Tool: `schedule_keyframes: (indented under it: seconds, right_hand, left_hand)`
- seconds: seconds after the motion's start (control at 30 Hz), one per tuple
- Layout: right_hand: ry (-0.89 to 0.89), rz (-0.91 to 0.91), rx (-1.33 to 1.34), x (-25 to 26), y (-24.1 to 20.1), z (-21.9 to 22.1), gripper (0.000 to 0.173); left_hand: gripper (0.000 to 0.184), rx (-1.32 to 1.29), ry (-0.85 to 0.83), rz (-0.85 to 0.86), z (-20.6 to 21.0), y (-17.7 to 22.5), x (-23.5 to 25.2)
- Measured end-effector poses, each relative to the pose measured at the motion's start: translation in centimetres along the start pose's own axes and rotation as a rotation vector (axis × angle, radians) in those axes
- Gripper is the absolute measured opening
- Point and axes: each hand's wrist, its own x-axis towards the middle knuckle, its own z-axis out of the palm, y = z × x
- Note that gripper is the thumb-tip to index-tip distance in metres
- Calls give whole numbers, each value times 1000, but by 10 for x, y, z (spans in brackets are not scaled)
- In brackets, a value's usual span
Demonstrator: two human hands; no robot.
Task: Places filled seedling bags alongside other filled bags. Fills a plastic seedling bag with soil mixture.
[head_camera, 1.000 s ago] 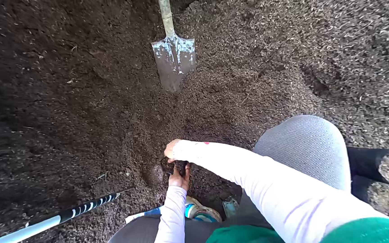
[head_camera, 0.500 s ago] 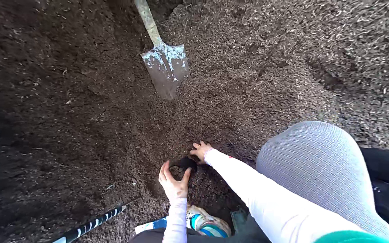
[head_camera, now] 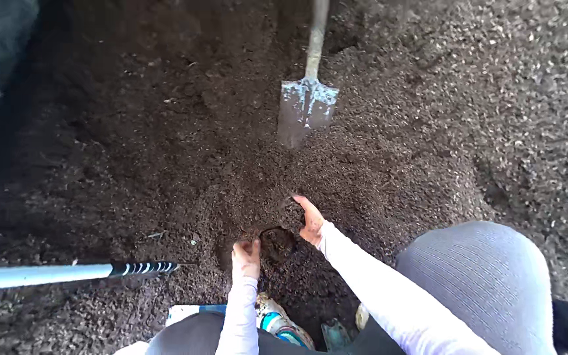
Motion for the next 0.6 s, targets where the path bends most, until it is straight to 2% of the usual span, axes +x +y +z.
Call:
schedule_keyframes:
  seconds: [0.07, 0.13, 0.23, 0.3, 0.4, 0.5, 0.53, 0.6]
  right_hand:
    - [-20, -89, -52, -14, 6, 18, 35]
    - [-14, -128, -222, -24, 13, 28, 36]
    - [-53, -226, -517, -29, 28, 26, 43]
    - [-109, -371, -639, -28, 35, 22, 35]
    - [-166, -567, -841, -31, 35, 27, 41]
    - [-76, -943, -1443, -17, 46, 29, 48]
    - [-42, -1024, -1636, -9, 51, 29, 48]
    - [-26, -1065, -1905, 8, 61, 31, 49]
  left_hand:
    - [66, 122, -214, -100, -3, 2, -9]
    - [71, 207, -349, -123, -2, 4, -13]
    - [63, 270, -442, -109, -3, 9, -18]
    - [57, 278, -468, -97, -3, 10, -18]
    - [52, 275, -484, -91, -5, 13, -18]
    - [49, 236, -479, -58, -4, 13, -19]
    - [49, 220, -470, -49, -3, 12, -19]
    - [49, 190, -453, -35, -2, 11, -16]
